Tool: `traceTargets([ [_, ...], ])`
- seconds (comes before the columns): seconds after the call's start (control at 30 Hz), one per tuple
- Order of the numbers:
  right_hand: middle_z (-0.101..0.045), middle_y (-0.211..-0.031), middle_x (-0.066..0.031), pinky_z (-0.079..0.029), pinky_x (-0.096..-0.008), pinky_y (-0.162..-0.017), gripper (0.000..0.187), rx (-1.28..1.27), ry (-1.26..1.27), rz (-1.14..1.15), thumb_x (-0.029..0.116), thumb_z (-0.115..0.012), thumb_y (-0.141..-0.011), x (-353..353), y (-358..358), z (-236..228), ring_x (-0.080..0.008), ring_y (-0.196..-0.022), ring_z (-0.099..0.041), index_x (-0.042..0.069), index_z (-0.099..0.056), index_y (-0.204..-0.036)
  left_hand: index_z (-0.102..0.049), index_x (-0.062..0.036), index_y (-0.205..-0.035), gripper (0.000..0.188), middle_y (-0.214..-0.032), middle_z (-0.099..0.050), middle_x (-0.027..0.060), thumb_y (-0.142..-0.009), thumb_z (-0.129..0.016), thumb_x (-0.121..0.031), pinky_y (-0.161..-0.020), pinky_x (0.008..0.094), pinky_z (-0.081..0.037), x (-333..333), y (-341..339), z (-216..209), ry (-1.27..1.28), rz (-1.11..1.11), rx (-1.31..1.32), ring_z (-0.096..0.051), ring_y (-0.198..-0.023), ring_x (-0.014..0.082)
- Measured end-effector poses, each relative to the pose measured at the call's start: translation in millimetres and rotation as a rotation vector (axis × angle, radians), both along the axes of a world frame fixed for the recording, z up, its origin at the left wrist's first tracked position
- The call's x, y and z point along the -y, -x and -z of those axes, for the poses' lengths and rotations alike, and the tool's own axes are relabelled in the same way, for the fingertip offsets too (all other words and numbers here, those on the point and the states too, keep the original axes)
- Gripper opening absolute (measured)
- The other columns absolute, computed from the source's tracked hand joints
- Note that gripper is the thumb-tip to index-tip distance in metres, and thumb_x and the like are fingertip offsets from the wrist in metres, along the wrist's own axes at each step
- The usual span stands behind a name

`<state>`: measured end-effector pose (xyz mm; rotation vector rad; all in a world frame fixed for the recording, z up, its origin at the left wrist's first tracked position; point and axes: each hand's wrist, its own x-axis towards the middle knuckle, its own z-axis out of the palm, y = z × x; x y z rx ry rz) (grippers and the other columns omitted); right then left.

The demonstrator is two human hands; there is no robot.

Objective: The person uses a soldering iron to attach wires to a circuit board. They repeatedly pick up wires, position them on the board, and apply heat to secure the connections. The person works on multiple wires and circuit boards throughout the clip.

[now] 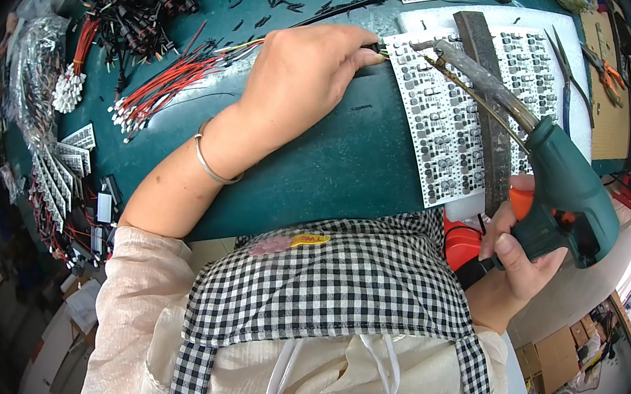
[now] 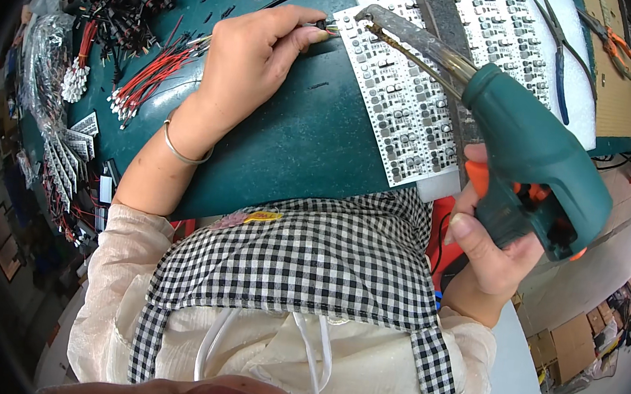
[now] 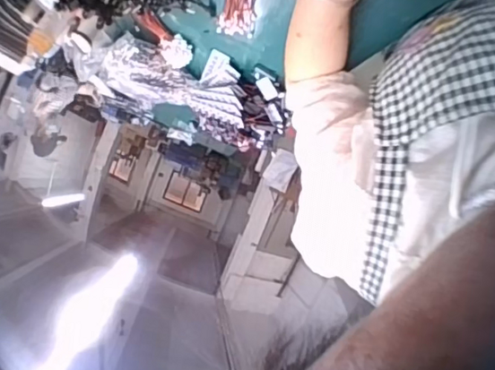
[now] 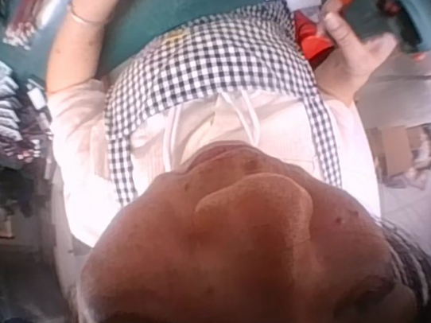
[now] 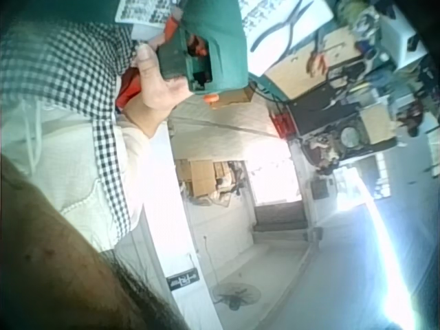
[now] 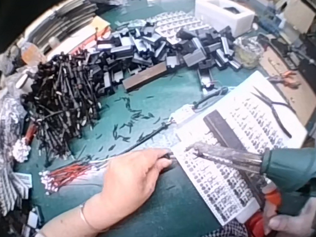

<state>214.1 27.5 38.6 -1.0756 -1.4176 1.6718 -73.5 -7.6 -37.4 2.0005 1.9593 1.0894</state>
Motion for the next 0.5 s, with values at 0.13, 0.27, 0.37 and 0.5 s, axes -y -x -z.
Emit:
traceTargets([
  [0.13,-0.055,-0.095,-0.0213,-0.043,-0.0231,-0.043,0.065,0.013,-0.016,0.009,0.008,-0.077,-0.071,1.8,-2.2,-0.8,-0.0139,-0.050,-0.052,-0.014,-0.042,-0.122,-0.070,-0.0034,-0.097,0.018,-0.072,-0.069,0.0101,-0.081,-0.073,-0.012,-0.052,0.0256,-0.048,1.5,-7.3,-8.8,0.160,-0.063,0.151,-0.063,-0.054,0.0157],
  [0.27,-0.055,-0.095,-0.0212,-0.043,-0.0232,-0.044,0.064,0.007,-0.013,-0.002,0.008,-0.077,-0.071,3.0,-5.7,-1.1,-0.0138,-0.051,-0.052,-0.013,-0.043,-0.121,-0.071,-0.0035,-0.095,0.018,-0.072,-0.069,0.0094,-0.080,-0.074,-0.012,-0.050,0.0237,-0.048,0.9,-11.3,-11.8,0.178,-0.104,0.131,-0.062,-0.053,0.0130],
  [0.37,-0.058,-0.112,-0.0277,-0.045,-0.0232,-0.046,0.063,0.012,-0.004,-0.010,0.002,-0.077,-0.069,4.6,-11.1,1.4,-0.0137,-0.056,-0.054,-0.013,-0.045,-0.122,-0.071,-0.0034,-0.093,0.017,-0.072,-0.070,0.0093,-0.079,-0.075,-0.012,-0.050,0.0231,-0.048,1.1,-13.7,-10.5,0.139,-0.108,0.079,-0.062,-0.053,0.0135],
  [0.5,-0.059,-0.113,-0.0276,-0.045,-0.0233,-0.047,0.062,0.025,-0.009,-0.032,0.000,-0.076,-0.069,6.5,-14.0,2.5,-0.0139,-0.057,-0.054,-0.012,-0.046,-0.122,-0.072,-0.0032,-0.090,0.016,-0.074,-0.070,0.0092,-0.077,-0.075,-0.011,-0.050,0.0233,-0.048,-1.9,-10.6,-8.9,0.049,-0.070,0.015,-0.063,-0.054,0.0137],
])
